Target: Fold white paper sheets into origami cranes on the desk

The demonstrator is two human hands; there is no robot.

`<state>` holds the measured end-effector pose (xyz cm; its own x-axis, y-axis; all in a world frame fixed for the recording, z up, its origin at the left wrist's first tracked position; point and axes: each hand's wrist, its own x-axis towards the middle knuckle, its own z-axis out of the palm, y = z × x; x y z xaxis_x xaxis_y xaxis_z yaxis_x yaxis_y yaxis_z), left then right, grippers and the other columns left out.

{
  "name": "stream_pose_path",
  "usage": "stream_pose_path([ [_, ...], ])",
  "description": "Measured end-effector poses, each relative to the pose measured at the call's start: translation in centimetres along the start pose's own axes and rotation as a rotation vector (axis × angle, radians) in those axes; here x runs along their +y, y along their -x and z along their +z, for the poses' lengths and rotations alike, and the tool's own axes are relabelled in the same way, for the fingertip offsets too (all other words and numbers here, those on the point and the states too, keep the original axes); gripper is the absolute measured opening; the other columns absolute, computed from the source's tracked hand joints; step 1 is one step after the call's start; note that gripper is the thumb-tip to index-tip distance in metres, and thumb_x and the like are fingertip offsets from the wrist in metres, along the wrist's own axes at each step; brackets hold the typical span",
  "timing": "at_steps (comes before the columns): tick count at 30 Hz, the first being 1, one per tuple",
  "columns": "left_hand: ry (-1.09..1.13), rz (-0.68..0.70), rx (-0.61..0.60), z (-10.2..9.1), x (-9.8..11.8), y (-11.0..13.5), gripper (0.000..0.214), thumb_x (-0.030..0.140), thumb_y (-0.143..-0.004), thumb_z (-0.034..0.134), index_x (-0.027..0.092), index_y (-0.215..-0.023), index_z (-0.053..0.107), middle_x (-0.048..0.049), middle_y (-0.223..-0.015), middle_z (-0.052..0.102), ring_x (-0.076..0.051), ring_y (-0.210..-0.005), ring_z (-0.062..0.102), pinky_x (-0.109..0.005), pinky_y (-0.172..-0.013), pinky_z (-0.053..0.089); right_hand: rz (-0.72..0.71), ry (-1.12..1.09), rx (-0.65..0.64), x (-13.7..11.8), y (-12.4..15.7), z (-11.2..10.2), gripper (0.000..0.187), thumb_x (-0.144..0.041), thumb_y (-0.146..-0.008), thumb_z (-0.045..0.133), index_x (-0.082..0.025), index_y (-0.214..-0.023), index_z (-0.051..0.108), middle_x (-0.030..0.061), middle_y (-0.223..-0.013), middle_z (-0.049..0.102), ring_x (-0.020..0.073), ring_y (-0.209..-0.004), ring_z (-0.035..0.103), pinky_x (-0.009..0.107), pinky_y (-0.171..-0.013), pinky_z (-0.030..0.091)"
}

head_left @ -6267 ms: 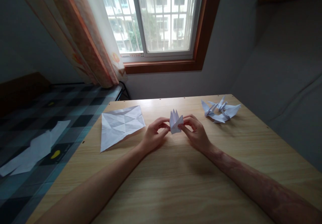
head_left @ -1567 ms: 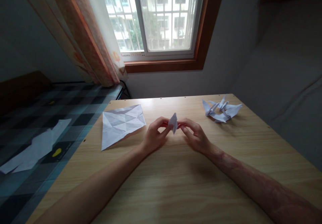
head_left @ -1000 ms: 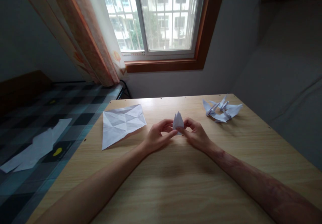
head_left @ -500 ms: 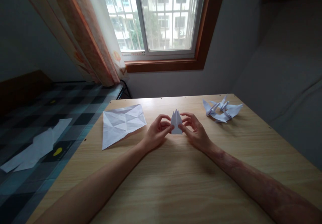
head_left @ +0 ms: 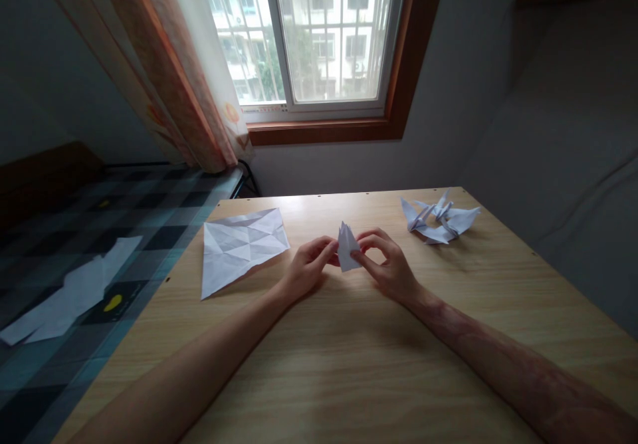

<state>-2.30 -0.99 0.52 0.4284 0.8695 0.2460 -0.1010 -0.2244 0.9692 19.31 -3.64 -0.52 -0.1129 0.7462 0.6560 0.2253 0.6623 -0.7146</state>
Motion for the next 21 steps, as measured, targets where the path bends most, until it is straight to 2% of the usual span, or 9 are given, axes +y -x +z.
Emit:
stream_pose_path([
  [2,-0.009,0.0,0.005,0.0,0.0,0.0,0.044,0.057,-0.101,0.074,0.014,-0.096,0.077,-0.0079,-0.095,0.081,-0.02,-0.085,0.078,-0.032,-0.084,0.067,0.014,-0.002,0.016,0.1,0.2,0.1,0.006,-0.029,-0.102,0.077,-0.026,-0.107,0.075,0.0055,-0.111,0.072,0.0206,-0.089,0.069,0.039,-0.081,0.061],
  [5,-0.005,0.002,-0.005,-0.1,-0.1,0.0,0.041,0.054,-0.099,0.078,0.013,-0.1,0.079,-0.0087,-0.097,0.082,-0.021,-0.087,0.078,-0.032,-0.085,0.066,0.044,-0.009,0.03,0.4,0.5,0.2,0.026,-0.029,-0.102,0.078,-0.028,-0.126,0.07,0.004,-0.114,0.072,0.018,-0.08,0.068,0.038,-0.078,0.061],
  [7,0.027,0.006,-0.031,-0.1,-0.3,0.1,0.038,0.049,-0.095,0.084,0.013,-0.106,0.079,-0.0094,-0.099,0.082,-0.021,-0.092,0.079,-0.032,-0.087,0.065,0.033,0.008,0.015,0.5,0.6,0.2,0.032,-0.029,-0.102,0.078,-0.029,-0.132,0.068,0.0041,-0.116,0.072,0.018,-0.08,0.068,0.039,-0.078,0.061],
  [11,0.055,0.012,-0.051,-0.2,-0.7,0.2,0.035,0.042,-0.091,0.09,0.014,-0.108,0.079,-0.0106,-0.106,0.083,-0.022,-0.099,0.079,-0.032,-0.093,0.063,-0.009,0.05,0.011,0.3,0.5,0.2,0.032,-0.027,-0.101,0.078,-0.03,-0.131,0.069,0.0063,-0.121,0.07,0.0208,-0.088,0.069,0.043,-0.086,0.061],
  [17,0.02,0.024,-0.075,-0.3,-1.0,0.2,0.031,0.04,-0.095,0.086,0.014,-0.11,0.079,-0.0109,-0.106,0.082,-0.022,-0.1,0.078,-0.031,-0.091,0.062,-0.012,0.056,0.036,0.0,0.4,0.1,0.035,-0.026,-0.098,0.08,-0.03,-0.131,0.069,0.0084,-0.125,0.069,0.0245,-0.096,0.069,0.045,-0.088,0.062],
  [21,0.014,0.038,-0.084,-0.1,-1.0,0.1,0.031,0.041,-0.096,0.085,0.015,-0.11,0.077,-0.0105,-0.106,0.082,-0.022,-0.101,0.078,-0.031,-0.091,0.062,-0.028,0.068,0.02,0.0,0.3,0.1,0.019,-0.026,-0.099,0.079,-0.028,-0.117,0.074,0.0092,-0.124,0.069,0.0274,-0.108,0.069,0.046,-0.092,0.062],
])
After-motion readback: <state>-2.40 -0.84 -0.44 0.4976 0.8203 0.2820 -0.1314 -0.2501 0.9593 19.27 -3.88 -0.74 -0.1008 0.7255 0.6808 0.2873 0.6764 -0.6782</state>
